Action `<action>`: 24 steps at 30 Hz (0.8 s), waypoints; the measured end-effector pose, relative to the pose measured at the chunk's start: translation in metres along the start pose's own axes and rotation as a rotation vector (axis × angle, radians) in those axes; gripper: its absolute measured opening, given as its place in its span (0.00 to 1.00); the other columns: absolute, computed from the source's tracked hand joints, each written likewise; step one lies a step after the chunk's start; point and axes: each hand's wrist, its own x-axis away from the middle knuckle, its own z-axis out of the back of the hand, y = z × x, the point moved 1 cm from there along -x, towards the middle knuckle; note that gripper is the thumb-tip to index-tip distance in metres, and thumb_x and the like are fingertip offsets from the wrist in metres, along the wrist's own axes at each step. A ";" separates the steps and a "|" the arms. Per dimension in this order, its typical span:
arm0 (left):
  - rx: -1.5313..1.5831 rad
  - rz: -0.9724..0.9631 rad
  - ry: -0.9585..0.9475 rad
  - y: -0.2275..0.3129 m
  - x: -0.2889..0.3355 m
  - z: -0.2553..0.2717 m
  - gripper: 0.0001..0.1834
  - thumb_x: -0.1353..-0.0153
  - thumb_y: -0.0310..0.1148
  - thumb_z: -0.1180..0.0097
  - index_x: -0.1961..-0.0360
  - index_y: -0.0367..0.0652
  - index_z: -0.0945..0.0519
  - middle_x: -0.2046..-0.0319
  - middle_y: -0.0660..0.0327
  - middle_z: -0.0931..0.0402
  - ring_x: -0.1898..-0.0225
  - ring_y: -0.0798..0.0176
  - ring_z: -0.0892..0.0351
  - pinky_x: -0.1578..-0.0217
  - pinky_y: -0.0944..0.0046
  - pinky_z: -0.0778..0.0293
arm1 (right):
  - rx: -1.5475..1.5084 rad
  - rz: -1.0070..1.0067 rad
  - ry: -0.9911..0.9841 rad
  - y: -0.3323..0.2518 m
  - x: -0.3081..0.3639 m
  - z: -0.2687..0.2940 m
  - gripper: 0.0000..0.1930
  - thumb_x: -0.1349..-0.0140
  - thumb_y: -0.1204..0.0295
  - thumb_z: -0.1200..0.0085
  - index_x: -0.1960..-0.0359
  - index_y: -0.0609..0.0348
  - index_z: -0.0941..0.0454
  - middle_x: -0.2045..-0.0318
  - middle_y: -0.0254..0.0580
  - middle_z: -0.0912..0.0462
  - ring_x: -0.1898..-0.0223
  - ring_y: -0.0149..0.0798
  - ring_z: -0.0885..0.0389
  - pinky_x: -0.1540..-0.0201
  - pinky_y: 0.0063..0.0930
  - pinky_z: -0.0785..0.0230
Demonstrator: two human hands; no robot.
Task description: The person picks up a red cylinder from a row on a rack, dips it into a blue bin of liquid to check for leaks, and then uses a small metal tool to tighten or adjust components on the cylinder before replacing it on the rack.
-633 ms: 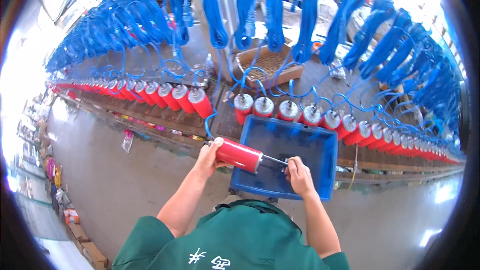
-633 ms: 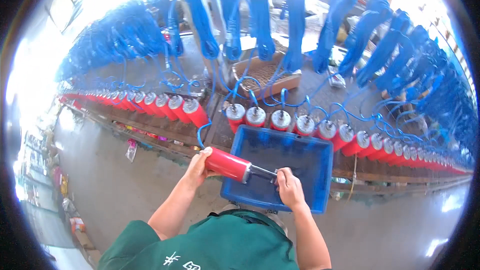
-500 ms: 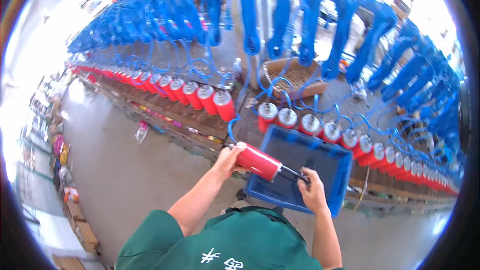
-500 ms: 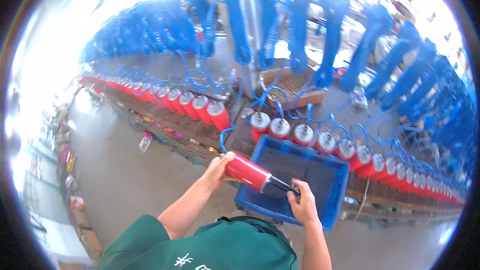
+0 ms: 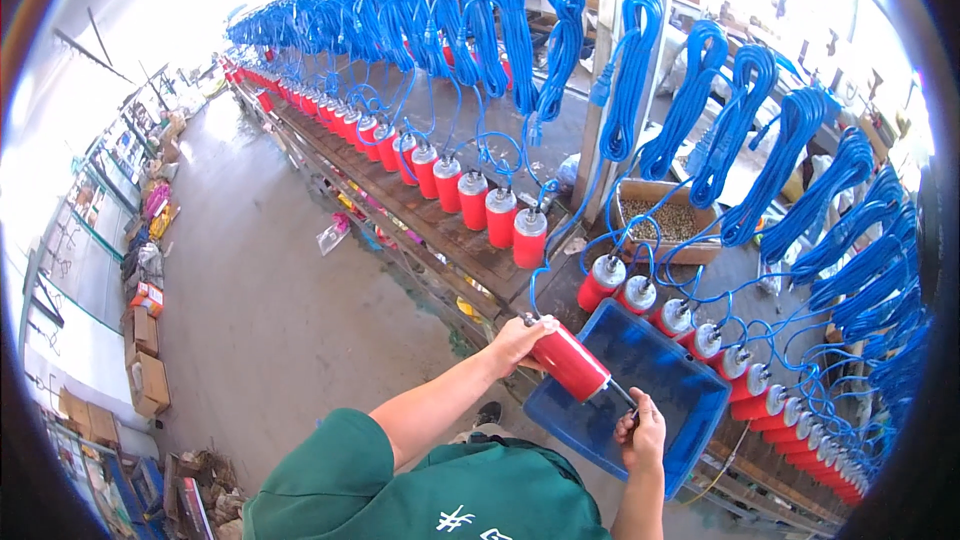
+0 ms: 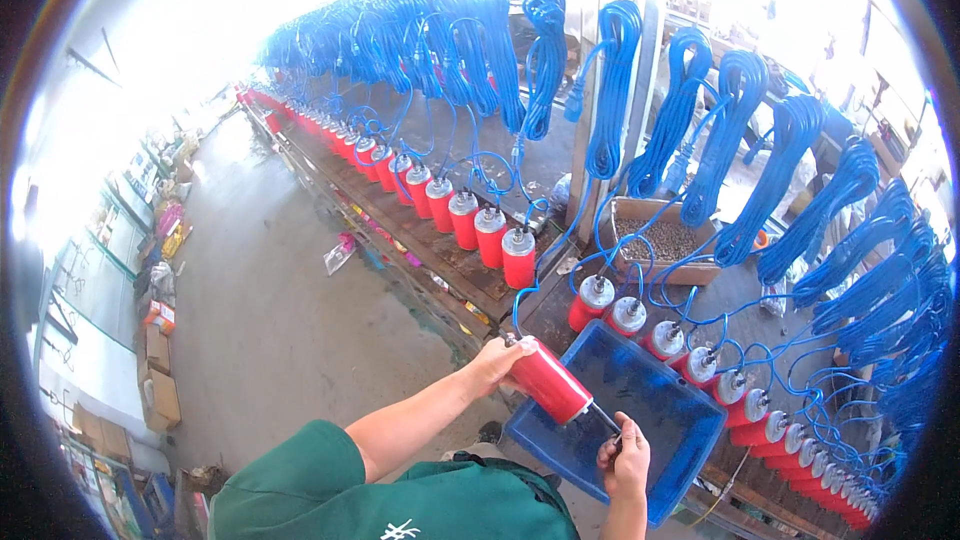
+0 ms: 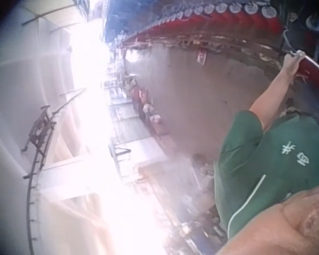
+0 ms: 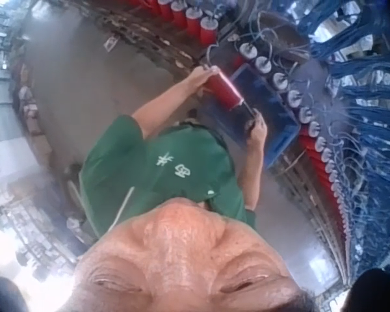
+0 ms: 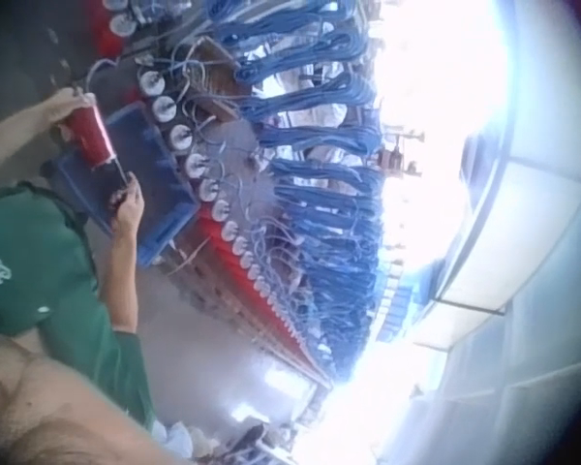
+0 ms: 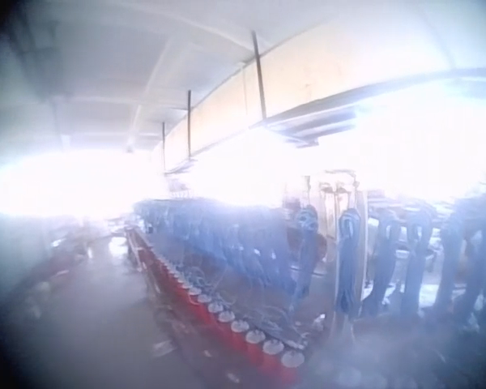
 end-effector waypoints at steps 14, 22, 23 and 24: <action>-0.009 -0.013 -0.008 0.003 0.005 -0.003 0.28 0.32 0.54 0.36 0.44 0.43 0.19 0.51 0.56 0.16 0.53 0.57 0.12 0.60 0.48 0.10 | 0.253 0.098 0.100 0.003 -0.009 0.008 0.17 0.17 0.58 0.53 0.50 0.60 0.20 0.80 0.33 0.24 0.81 0.29 0.26 0.78 0.23 0.33; 0.038 0.004 -0.011 0.003 0.007 -0.004 0.28 0.33 0.54 0.36 0.45 0.41 0.20 0.51 0.54 0.16 0.53 0.54 0.11 0.55 0.44 0.11 | 0.903 0.738 -0.036 0.001 -0.005 0.031 0.16 0.23 0.58 0.42 0.58 0.61 0.21 0.79 0.32 0.23 0.80 0.25 0.27 0.78 0.24 0.37; 0.042 -0.001 -0.011 0.003 0.008 -0.004 0.28 0.33 0.54 0.36 0.45 0.42 0.20 0.51 0.54 0.16 0.53 0.54 0.11 0.55 0.43 0.11 | 0.863 0.609 -0.006 -0.002 -0.010 0.033 0.20 0.23 0.53 0.43 0.64 0.60 0.21 0.80 0.31 0.25 0.81 0.26 0.29 0.79 0.23 0.39; 0.044 -0.006 -0.015 0.004 0.009 -0.006 0.28 0.33 0.54 0.35 0.44 0.42 0.20 0.51 0.54 0.16 0.53 0.54 0.11 0.56 0.43 0.11 | 0.820 0.482 0.028 -0.006 -0.011 0.032 0.25 0.23 0.49 0.45 0.70 0.58 0.22 0.82 0.30 0.26 0.83 0.26 0.30 0.80 0.23 0.40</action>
